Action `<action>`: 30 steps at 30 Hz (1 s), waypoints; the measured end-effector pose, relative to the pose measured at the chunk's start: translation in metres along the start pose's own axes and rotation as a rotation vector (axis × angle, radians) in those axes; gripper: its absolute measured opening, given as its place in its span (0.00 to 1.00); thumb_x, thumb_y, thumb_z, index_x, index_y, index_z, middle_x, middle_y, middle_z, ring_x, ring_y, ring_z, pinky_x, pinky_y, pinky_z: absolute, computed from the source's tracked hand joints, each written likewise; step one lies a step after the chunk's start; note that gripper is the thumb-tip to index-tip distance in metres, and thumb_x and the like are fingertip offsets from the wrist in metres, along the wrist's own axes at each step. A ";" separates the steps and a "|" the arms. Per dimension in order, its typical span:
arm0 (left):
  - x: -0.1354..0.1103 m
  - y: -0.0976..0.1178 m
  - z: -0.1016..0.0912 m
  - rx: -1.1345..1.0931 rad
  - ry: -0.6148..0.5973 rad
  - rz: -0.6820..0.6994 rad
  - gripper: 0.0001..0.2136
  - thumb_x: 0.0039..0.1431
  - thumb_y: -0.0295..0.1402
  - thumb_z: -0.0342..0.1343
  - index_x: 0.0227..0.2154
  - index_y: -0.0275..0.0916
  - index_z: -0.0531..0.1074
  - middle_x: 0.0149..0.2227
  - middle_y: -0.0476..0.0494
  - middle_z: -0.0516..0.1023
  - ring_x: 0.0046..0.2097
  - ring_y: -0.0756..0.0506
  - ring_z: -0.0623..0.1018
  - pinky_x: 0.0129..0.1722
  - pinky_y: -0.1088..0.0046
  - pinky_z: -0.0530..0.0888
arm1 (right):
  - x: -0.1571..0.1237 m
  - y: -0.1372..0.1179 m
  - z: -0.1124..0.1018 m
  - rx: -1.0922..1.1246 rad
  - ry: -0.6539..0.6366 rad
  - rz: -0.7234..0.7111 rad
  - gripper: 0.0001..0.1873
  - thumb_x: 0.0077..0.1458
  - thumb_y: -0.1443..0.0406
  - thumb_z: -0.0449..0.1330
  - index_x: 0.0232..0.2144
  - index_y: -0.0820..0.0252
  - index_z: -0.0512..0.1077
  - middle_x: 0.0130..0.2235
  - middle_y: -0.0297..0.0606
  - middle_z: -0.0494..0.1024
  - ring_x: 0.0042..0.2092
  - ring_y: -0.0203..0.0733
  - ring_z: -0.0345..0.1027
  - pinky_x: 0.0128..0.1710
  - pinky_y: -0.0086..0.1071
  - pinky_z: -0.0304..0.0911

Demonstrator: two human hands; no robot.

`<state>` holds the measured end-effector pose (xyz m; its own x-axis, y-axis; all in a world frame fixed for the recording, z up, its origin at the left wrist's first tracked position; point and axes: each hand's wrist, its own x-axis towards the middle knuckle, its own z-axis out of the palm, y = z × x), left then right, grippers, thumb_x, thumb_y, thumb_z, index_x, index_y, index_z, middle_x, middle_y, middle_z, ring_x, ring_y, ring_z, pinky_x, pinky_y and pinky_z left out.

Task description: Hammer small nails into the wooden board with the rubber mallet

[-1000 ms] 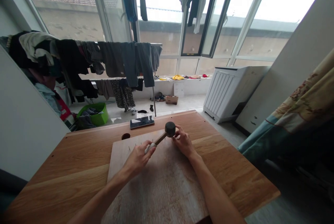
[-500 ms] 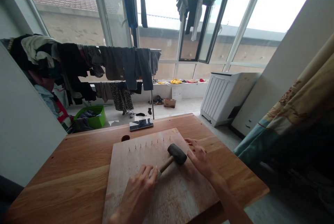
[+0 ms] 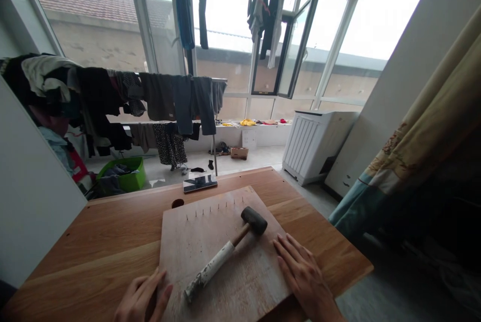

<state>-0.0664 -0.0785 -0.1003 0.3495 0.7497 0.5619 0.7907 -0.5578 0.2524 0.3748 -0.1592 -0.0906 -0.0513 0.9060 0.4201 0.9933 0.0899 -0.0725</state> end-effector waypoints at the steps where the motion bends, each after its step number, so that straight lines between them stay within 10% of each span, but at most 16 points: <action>1: 0.006 0.010 0.002 -0.015 -0.017 0.003 0.18 0.65 0.46 0.52 0.49 0.42 0.77 0.48 0.41 0.82 0.46 0.41 0.79 0.45 0.68 0.80 | 0.000 0.009 0.001 -0.006 -0.007 0.016 0.24 0.67 0.54 0.48 0.62 0.48 0.67 0.62 0.34 0.70 0.64 0.51 0.61 0.59 0.44 0.64; 9: 0.072 0.116 0.019 -0.049 -0.333 -0.021 0.20 0.66 0.44 0.51 0.56 0.43 0.73 0.58 0.39 0.74 0.58 0.36 0.72 0.57 0.53 0.72 | -0.014 0.128 0.004 -0.101 0.068 0.489 0.31 0.62 0.49 0.43 0.56 0.58 0.72 0.58 0.50 0.74 0.59 0.59 0.68 0.52 0.52 0.69; 14: 0.093 0.137 0.034 -0.079 -0.329 0.066 0.18 0.65 0.42 0.52 0.55 0.44 0.74 0.64 0.38 0.67 0.63 0.35 0.66 0.61 0.51 0.67 | -0.014 0.153 -0.005 -0.124 0.083 0.631 0.36 0.58 0.46 0.41 0.53 0.62 0.72 0.52 0.52 0.78 0.58 0.59 0.69 0.52 0.50 0.70; 22: 0.084 0.111 0.025 -0.024 -0.223 0.119 0.14 0.64 0.37 0.55 0.50 0.44 0.77 0.63 0.39 0.69 0.63 0.36 0.67 0.61 0.50 0.67 | -0.017 0.122 -0.011 -0.147 0.143 0.477 0.25 0.60 0.56 0.46 0.49 0.56 0.76 0.53 0.47 0.79 0.56 0.57 0.72 0.52 0.49 0.70; 30: 0.045 0.023 -0.030 0.034 -0.240 -0.039 0.13 0.64 0.40 0.52 0.46 0.56 0.79 0.55 0.47 0.77 0.57 0.38 0.73 0.54 0.54 0.72 | -0.017 0.050 -0.009 -0.109 0.146 0.054 0.23 0.64 0.64 0.43 0.47 0.51 0.77 0.55 0.42 0.78 0.56 0.58 0.70 0.53 0.56 0.67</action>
<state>-0.0473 -0.0677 -0.0456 0.4245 0.8360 0.3477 0.8209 -0.5174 0.2415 0.4258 -0.1735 -0.0935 0.0105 0.8380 0.5456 0.9999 -0.0100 -0.0039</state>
